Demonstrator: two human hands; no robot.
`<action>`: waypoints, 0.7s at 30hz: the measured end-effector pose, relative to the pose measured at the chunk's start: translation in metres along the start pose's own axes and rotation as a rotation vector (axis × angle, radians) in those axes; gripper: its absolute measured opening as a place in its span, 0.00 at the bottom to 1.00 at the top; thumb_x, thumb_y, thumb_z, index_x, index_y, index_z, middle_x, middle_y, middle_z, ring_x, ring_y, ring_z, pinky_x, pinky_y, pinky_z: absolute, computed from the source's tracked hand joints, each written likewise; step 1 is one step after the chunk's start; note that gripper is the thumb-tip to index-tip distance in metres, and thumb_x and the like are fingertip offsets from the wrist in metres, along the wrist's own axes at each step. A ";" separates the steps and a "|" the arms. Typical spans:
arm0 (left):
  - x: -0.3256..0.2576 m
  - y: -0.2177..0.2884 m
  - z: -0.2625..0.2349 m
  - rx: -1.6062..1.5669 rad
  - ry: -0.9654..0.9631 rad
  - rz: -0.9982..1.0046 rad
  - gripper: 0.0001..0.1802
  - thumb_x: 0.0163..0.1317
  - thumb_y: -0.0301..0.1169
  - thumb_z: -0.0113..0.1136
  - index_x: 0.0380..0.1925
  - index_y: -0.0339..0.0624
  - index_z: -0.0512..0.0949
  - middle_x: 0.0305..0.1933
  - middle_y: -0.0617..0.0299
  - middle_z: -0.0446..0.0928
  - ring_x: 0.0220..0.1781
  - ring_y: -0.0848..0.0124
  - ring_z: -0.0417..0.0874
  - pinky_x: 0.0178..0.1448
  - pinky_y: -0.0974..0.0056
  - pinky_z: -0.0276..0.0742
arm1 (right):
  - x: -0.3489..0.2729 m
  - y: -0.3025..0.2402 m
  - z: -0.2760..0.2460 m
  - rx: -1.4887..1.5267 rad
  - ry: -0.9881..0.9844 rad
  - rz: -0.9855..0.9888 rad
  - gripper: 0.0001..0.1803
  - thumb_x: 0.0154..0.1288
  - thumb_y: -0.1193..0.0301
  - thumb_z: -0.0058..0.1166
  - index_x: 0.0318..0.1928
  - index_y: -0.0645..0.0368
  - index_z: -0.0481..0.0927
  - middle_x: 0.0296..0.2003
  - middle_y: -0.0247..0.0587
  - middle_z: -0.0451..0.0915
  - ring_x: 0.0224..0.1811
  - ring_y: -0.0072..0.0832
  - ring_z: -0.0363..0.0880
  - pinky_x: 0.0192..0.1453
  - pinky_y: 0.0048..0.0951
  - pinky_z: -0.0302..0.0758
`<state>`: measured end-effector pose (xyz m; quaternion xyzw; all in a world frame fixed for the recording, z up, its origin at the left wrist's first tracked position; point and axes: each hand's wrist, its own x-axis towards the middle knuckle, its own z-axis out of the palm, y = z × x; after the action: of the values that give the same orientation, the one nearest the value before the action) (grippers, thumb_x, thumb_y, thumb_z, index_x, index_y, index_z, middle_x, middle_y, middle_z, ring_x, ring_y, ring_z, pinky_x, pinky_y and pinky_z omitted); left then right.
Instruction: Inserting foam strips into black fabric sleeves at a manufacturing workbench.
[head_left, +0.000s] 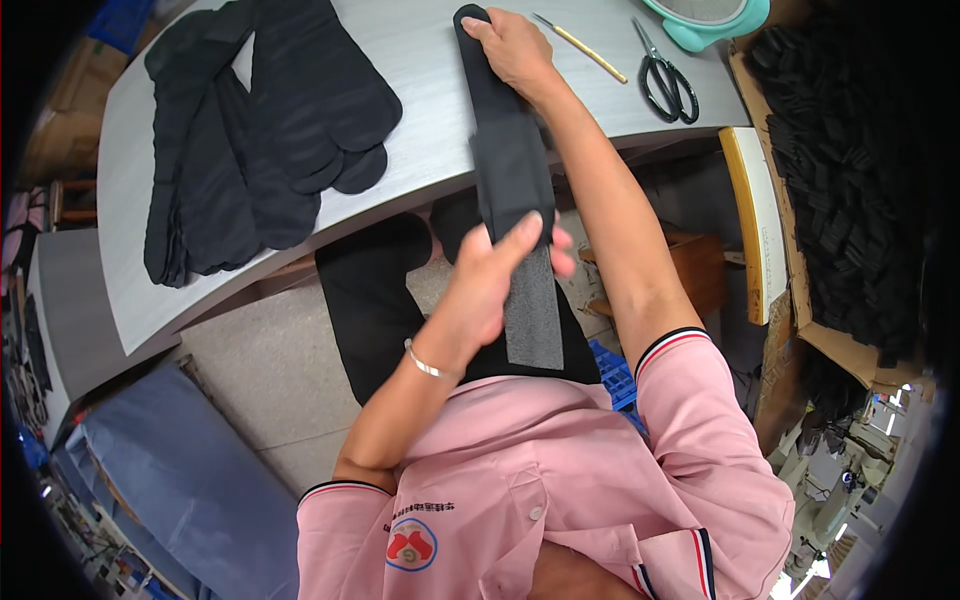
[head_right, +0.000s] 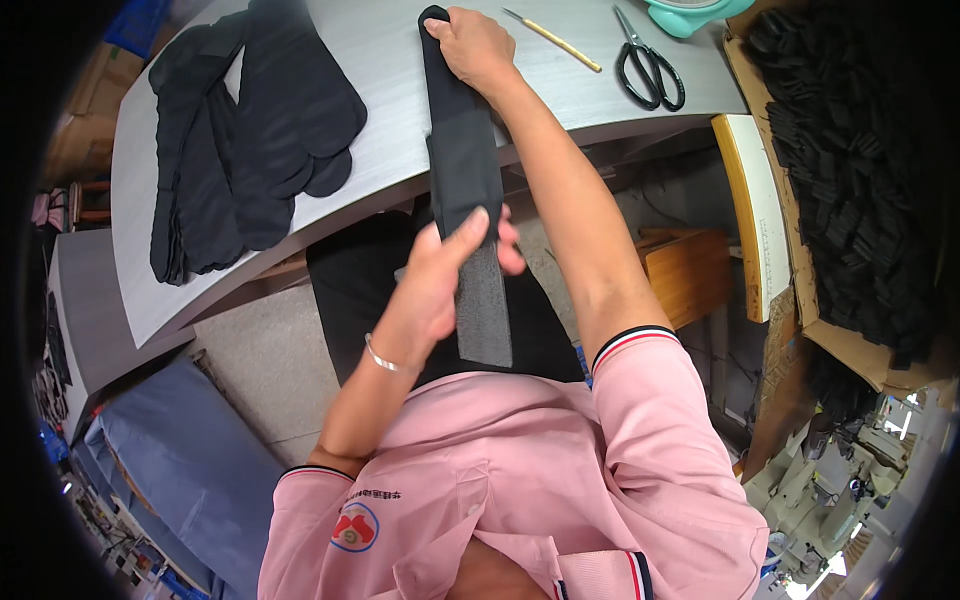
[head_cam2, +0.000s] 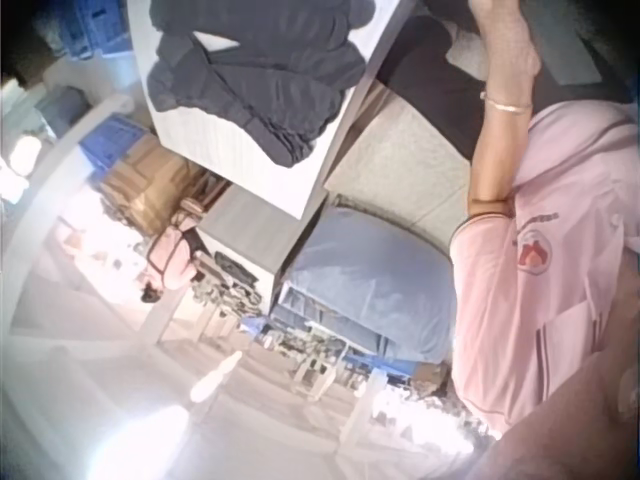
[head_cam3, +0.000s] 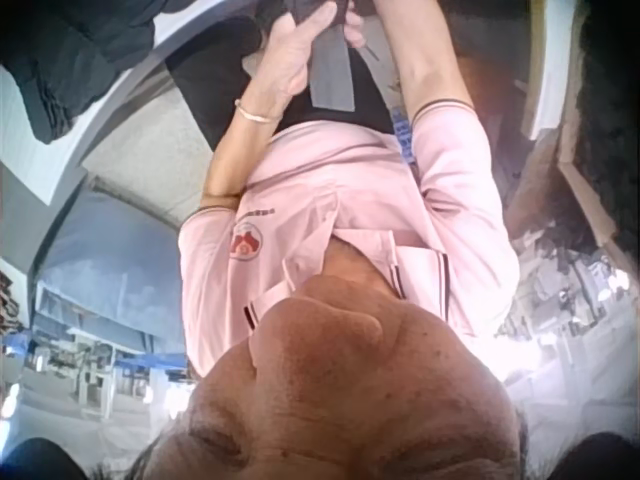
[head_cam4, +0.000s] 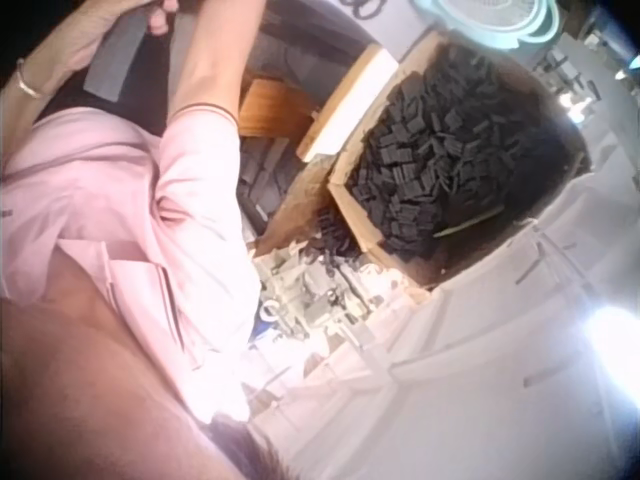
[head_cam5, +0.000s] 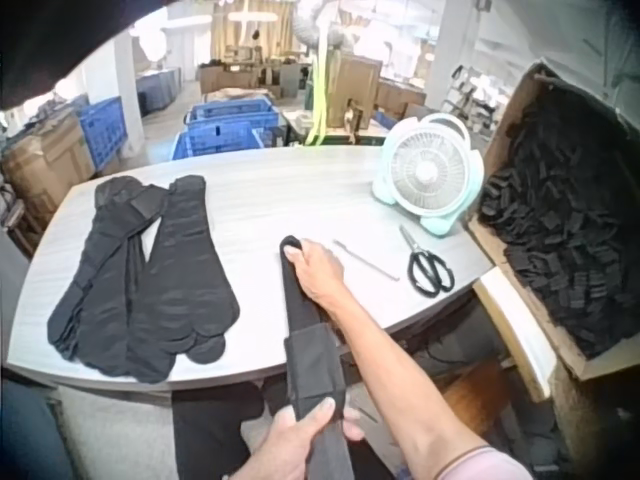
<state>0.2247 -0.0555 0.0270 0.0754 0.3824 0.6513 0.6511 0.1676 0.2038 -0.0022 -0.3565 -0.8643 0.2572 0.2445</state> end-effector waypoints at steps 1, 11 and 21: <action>-0.009 -0.005 0.002 -0.014 0.053 -0.062 0.23 0.71 0.43 0.60 0.53 0.33 0.75 0.41 0.58 0.82 0.38 0.70 0.86 0.45 0.63 0.83 | -0.002 -0.001 0.002 -0.003 0.017 -0.014 0.23 0.70 0.52 0.50 0.38 0.62 0.80 0.34 0.56 0.83 0.40 0.53 0.81 0.44 0.50 0.74; -0.001 -0.013 -0.021 -0.532 -0.180 -0.098 0.50 0.70 0.69 0.26 0.67 0.30 0.64 0.64 0.40 0.73 0.66 0.51 0.76 0.70 0.49 0.73 | -0.002 -0.006 0.002 -0.084 0.092 -0.063 0.23 0.73 0.54 0.44 0.41 0.64 0.80 0.38 0.60 0.83 0.44 0.57 0.80 0.48 0.53 0.74; 0.028 -0.020 -0.035 -0.403 -0.225 -0.057 0.51 0.63 0.73 0.37 0.66 0.35 0.67 0.58 0.48 0.78 0.54 0.60 0.84 0.61 0.54 0.82 | -0.002 -0.005 0.007 -0.116 0.107 -0.057 0.22 0.73 0.54 0.46 0.40 0.63 0.79 0.37 0.60 0.83 0.43 0.57 0.81 0.47 0.52 0.75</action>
<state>0.2157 -0.0473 -0.0202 0.0052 0.1718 0.6832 0.7098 0.1623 0.1978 -0.0045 -0.3584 -0.8733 0.1801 0.2764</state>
